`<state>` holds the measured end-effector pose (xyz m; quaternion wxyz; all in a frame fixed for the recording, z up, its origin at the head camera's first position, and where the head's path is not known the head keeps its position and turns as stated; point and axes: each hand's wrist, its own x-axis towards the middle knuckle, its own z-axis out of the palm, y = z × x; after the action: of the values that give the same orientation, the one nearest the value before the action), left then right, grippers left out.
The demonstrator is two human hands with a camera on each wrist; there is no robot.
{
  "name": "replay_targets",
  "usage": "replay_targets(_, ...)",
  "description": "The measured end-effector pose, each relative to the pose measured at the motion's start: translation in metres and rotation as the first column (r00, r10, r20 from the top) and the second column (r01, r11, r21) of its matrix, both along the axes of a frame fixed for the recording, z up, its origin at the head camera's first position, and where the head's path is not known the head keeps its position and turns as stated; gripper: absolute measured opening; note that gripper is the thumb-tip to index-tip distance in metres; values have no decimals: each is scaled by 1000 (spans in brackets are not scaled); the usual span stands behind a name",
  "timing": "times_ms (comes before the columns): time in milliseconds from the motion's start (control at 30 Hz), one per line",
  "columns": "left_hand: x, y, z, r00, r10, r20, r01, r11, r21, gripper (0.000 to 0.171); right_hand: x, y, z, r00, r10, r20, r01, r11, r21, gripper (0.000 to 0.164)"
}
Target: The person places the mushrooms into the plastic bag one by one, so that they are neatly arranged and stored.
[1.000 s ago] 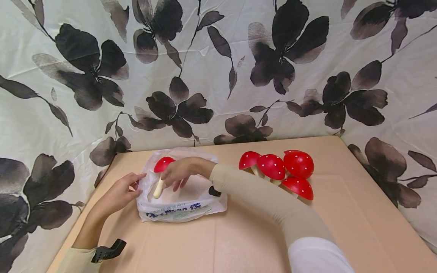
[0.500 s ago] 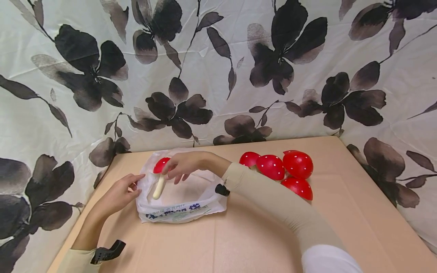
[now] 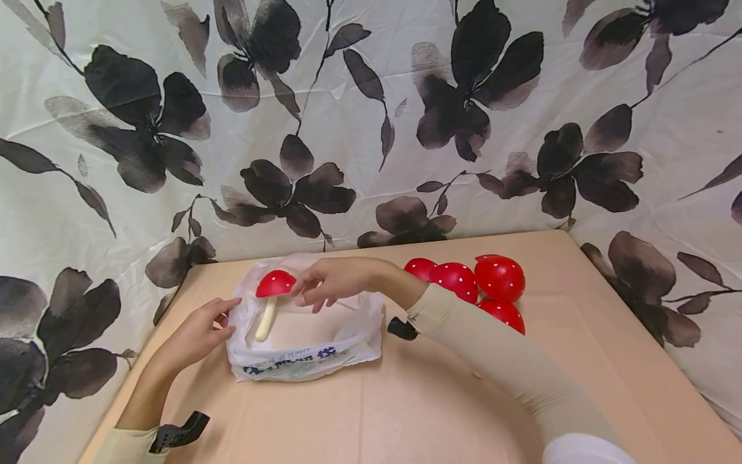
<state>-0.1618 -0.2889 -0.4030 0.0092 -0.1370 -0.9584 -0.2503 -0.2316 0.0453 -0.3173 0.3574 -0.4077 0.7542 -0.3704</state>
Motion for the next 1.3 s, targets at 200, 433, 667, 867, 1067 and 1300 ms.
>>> replay_targets(200, 1, 0, 1, 1000, 1, 7, -1, 1000, 8, 50, 9, 21, 5, 996, -45, -82, 46, 999, 10, 42)
replay_targets(433, 1, 1, 1, 1000, -5, 11, 5, 1000, 18, 51, 15, 49, 6, 989, -96, -115, 94, 995, -20, 39)
replay_targets(667, 1, 1, 3, 1000, -21, -17, 22, 999, 25, 50, 18, 81, 4, 979, -170, -113, 169, 985, -25, 38)
replay_targets(867, 2, 0, 4, 1000, -16, -12, 16, 1000, 16, 50, 19, 111, 2, 966, -245, -82, 242, 969, -47, 41)
replay_targets(1067, 1, 0, 4, 1000, -17, -10, 17, 1000, 21, 50, 21, 138, 3, 945, -318, -71, 317, 948, -29, 42)
replay_targets(1300, 0, 1, 2, 1000, -17, -1, 17, 999, 28, 50, 22, 166, -5, 920, -381, -93, 382, 924, -3, 43)
